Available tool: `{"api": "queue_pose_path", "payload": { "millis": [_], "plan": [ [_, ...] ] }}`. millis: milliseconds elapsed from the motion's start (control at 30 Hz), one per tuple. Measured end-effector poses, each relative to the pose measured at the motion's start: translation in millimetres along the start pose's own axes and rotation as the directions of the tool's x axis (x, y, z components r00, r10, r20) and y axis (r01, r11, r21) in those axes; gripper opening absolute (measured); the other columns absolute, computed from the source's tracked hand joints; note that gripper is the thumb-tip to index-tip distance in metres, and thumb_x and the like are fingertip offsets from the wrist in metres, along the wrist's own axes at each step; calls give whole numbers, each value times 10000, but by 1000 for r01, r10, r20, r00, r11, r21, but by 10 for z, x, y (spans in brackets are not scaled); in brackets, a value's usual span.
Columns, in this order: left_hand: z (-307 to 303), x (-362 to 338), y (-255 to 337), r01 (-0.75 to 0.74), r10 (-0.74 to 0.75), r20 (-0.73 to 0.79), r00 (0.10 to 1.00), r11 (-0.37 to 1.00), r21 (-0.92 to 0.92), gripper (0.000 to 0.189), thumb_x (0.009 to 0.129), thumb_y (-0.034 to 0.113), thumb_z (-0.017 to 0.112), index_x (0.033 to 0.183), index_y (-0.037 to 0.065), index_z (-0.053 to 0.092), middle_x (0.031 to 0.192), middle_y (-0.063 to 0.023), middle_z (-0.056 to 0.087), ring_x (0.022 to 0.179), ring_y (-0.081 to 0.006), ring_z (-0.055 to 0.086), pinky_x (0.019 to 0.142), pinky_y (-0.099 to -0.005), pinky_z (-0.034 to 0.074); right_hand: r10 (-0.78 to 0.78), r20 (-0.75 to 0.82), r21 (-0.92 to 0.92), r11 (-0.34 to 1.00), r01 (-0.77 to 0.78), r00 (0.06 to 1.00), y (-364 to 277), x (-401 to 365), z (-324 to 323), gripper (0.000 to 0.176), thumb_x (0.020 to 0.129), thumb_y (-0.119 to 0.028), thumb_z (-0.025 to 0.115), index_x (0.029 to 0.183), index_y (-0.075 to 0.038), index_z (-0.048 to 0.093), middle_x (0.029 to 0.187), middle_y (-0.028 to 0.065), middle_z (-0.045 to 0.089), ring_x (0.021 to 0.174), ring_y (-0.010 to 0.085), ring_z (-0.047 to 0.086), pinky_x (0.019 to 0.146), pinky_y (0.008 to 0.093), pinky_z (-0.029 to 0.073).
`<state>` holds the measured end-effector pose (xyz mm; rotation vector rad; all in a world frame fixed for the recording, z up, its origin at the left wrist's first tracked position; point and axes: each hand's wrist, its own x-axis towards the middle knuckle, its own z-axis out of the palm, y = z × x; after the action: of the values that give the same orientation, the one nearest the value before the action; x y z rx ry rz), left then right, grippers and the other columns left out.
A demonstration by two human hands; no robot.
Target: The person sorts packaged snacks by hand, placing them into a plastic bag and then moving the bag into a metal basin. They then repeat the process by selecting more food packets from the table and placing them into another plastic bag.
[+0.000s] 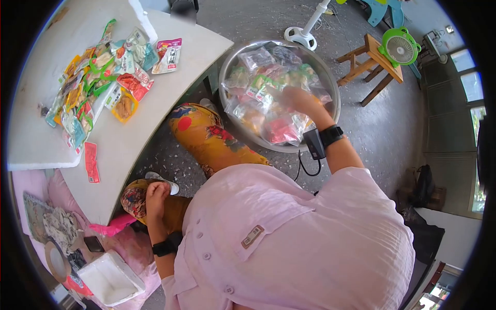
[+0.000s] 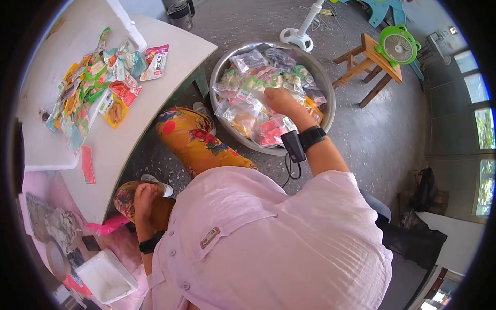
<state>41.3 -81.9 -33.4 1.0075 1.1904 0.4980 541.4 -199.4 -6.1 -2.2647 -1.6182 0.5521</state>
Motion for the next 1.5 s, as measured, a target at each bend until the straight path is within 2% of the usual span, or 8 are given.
{"api": "queue_pose_path", "payload": {
  "millis": [333,633,800,900,1000,1133,1367,1500],
  "plan": [
    [-51,10,-37,8,-9,-7,1000,997,-70,108,793,154,461,858,67,466,833,-38,528,779,-119,499,699,-253,402,138,-59,-153,977,-146,989,1667,-219,924,149,697,-168,475,743,-34,519,714,166,550,679,316,533,612,379,415],
    [-89,-8,-66,18,-20,-32,999,998,-61,124,791,153,461,874,61,460,849,-39,519,789,-124,495,707,-256,400,421,-422,-448,673,-589,803,1433,-591,-383,184,732,-168,440,866,-63,510,890,103,554,882,288,518,713,400,415],
    [-93,-42,-84,10,-13,-43,999,997,-79,130,790,150,463,881,58,458,844,-39,515,790,-123,493,712,-255,400,617,-234,-368,660,-655,752,1678,-782,57,225,669,-149,484,859,-51,553,873,130,567,773,310,543,643,401,430],
    [-86,-60,-62,4,-7,-47,999,997,-79,131,788,150,466,880,57,460,839,-38,515,783,-119,493,707,-251,402,355,102,-617,755,-221,929,2228,-384,813,198,644,-147,503,770,-14,578,814,179,567,701,320,561,620,400,441],
    [-77,-95,-25,-13,11,-33,999,997,-70,131,787,148,470,877,53,462,835,-38,517,776,-116,495,700,-247,404,18,387,-554,804,216,922,2012,-34,901,206,636,-144,500,770,-9,580,814,191,563,718,323,552,655,395,433],
    [-92,-126,-31,-67,61,-49,997,989,-131,121,781,132,480,860,40,472,820,-45,521,768,-124,506,686,-243,417,33,155,-209,978,0,987,653,489,639,232,664,-164,486,839,-25,548,823,170,562,788,313,531,702,377,414],
    [-304,-448,181,-234,174,-239,955,938,-255,107,781,130,491,822,31,492,790,-49,531,742,-122,518,670,-224,429,-354,-166,346,853,391,920,-1499,777,694,160,722,-123,508,830,-7,521,824,159,541,778,299,527,663,325,418],
    [-755,-767,173,-334,223,-405,887,915,-226,68,777,107,489,814,50,482,780,-46,530,736,-135,523,667,-234,431,-639,-332,240,654,717,694,-2201,737,1009,182,699,-66,513,870,-11,483,917,168,502,888,332,477,751,354,388]
  ]
}}
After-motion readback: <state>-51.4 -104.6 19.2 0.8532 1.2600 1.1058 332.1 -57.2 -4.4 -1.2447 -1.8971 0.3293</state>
